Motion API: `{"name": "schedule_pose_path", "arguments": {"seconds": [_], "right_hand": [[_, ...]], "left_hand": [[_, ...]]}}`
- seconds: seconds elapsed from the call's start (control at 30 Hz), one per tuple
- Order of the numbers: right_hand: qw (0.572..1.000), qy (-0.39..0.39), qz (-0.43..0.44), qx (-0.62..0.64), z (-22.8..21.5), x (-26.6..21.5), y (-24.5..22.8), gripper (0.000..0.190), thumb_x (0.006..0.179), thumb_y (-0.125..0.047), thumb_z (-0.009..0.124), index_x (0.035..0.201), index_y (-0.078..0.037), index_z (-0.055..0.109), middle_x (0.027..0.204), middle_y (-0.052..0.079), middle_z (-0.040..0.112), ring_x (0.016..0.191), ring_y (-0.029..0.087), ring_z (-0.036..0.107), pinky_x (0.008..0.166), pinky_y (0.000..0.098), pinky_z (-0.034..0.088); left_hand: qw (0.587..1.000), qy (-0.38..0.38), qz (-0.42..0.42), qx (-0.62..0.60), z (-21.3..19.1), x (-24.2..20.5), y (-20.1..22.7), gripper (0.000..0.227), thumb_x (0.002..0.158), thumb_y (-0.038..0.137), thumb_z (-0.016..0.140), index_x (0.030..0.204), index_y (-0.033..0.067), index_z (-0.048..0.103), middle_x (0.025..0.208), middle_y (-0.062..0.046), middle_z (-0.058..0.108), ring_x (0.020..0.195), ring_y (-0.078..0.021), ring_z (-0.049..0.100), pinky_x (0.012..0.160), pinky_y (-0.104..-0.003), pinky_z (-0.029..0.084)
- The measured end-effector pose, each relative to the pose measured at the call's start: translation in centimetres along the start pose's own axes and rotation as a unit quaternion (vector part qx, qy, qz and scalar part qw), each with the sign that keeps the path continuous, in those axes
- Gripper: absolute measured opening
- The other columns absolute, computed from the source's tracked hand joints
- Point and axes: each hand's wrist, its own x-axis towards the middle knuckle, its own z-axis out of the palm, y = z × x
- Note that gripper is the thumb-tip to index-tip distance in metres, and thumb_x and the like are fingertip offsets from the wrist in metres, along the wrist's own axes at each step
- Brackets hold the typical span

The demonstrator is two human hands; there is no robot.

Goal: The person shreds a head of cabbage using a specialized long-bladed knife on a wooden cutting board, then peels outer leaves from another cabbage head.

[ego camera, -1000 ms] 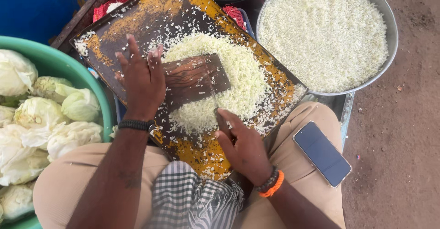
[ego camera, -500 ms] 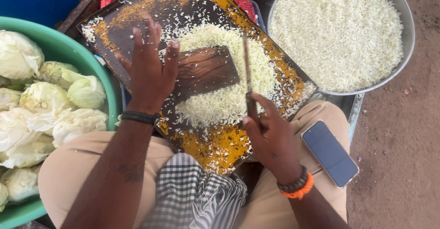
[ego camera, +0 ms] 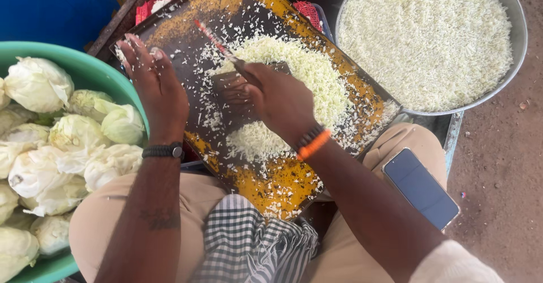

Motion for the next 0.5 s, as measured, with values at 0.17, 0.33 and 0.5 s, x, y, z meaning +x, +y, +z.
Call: {"name": "schedule_pose_path", "arguments": {"seconds": [0.17, 0.33, 0.5], "right_hand": [[0.995, -0.035, -0.076, -0.062, -0.1, 1.0, -1.0, 0.032, 0.094, -0.03, 0.063, 0.125, -0.024, 0.067, 0.092, 0.008, 0.073, 0.083, 0.029, 0.071, 0.067, 0.0457, 0.054], [0.989, -0.123, -0.025, -0.072, -5.6, -8.5, -0.1, 0.037, 0.094, -0.031, 0.063, 0.13, -0.022, 0.066, 0.078, 0.009, 0.072, 0.07, 0.03, 0.07, 0.062, 0.0459, 0.052], [0.894, -0.186, 0.235, 0.334, -7.2, -9.2, 1.9, 0.047, 0.095, -0.026, 0.066, 0.139, -0.014, 0.056, 0.077, 0.014, 0.075, 0.05, 0.013, 0.05, 0.046, 0.0297, 0.039]], "left_hand": [[0.992, -0.021, 0.007, -0.125, 0.2, -0.2, 0.9, 0.073, 0.118, 0.049, 0.032, 0.167, -0.0023, 0.016, 0.173, -0.032, 0.002, 0.165, -0.0389, 0.014, 0.133, -0.046, 0.02], [0.995, -0.005, 0.005, -0.103, -0.9, 0.3, 1.7, 0.069, 0.12, 0.048, 0.028, 0.169, -0.0009, 0.018, 0.179, -0.027, 0.012, 0.168, -0.0381, 0.009, 0.137, -0.044, 0.012], [0.991, -0.009, -0.007, -0.133, -0.7, 0.4, 2.1, 0.08, 0.112, 0.055, 0.033, 0.159, -0.0056, 0.009, 0.162, -0.015, 0.054, 0.157, -0.0327, 0.032, 0.131, -0.043, 0.018]]}}
